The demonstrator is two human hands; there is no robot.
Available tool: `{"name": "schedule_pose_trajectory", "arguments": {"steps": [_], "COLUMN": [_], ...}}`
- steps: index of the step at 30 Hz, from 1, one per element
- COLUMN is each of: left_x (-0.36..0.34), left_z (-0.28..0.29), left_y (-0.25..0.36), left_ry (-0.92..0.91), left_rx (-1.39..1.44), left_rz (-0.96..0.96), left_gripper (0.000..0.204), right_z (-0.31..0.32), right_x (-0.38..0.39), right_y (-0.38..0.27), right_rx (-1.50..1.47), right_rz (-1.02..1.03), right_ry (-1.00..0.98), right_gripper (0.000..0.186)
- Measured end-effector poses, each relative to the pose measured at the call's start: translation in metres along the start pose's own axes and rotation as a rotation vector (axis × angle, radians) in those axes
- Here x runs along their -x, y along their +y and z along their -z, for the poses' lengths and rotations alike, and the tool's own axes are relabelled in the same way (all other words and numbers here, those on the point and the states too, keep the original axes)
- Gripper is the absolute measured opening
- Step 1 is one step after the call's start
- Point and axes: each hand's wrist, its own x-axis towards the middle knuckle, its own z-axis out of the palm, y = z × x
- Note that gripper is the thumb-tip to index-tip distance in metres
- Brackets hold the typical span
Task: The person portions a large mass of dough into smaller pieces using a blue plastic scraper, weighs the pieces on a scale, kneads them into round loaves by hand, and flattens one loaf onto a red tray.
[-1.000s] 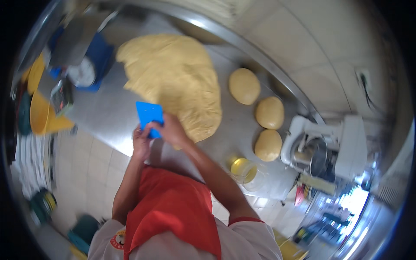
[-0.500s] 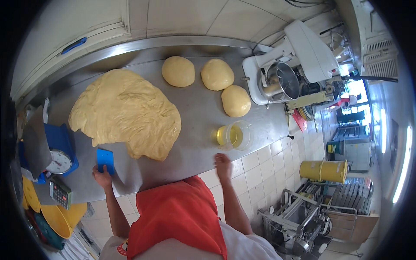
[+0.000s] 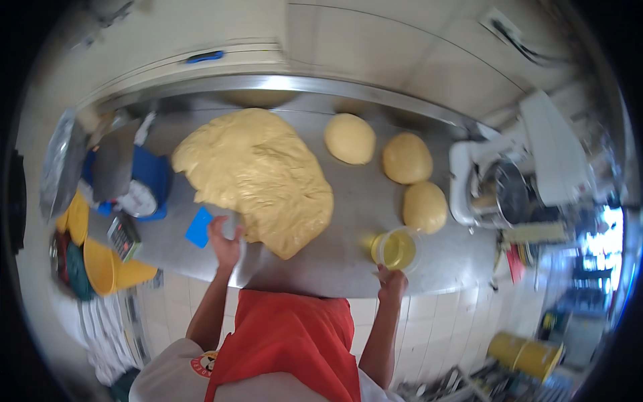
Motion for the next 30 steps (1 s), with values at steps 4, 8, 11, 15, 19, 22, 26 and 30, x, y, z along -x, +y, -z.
{"name": "schedule_pose_trajectory", "arguments": {"steps": [4,8,11,15,19,22,26,30], "left_x": [0.032,0.051,0.059,0.074,0.069,0.076,0.077,0.069], "left_z": [0.003,0.033,0.055,0.079,0.102,0.116,0.139,0.155], "left_y": [0.039,0.062,0.040,-0.017,-0.042,-0.076,-0.120,-0.157], "left_ry": [-0.096,-0.125,0.004,0.176,0.267,0.276,0.289,0.241], "left_rx": [0.083,0.166,0.193,0.309,0.626,0.682,0.775,0.753], "left_rz": [0.135,0.399,0.553,0.740,1.013,1.024,1.076,1.077], "left_gripper": [0.039,0.034,0.034,0.035,0.048,0.050,0.043,0.045], "right_z": [-0.027,-0.097,-0.149,-0.220,-0.289,-0.337,-0.386,-0.437], "right_x": [0.033,0.097,0.123,0.158,0.208,0.243,0.275,0.283], "right_y": [-0.027,-0.052,-0.050,0.002,0.093,0.154,0.241,0.304], "right_rx": [0.238,0.548,0.688,0.753,0.692,0.677,0.625,0.598], "right_rz": [0.107,0.092,-0.007,-0.089,-0.306,-0.324,-0.331,-0.289], "right_ry": [-0.354,-0.661,-0.936,-1.194,-1.247,-1.319,-1.192,-1.031], "right_gripper": [0.037,0.041,0.044,0.043,0.033,0.033,0.031,0.023]}}
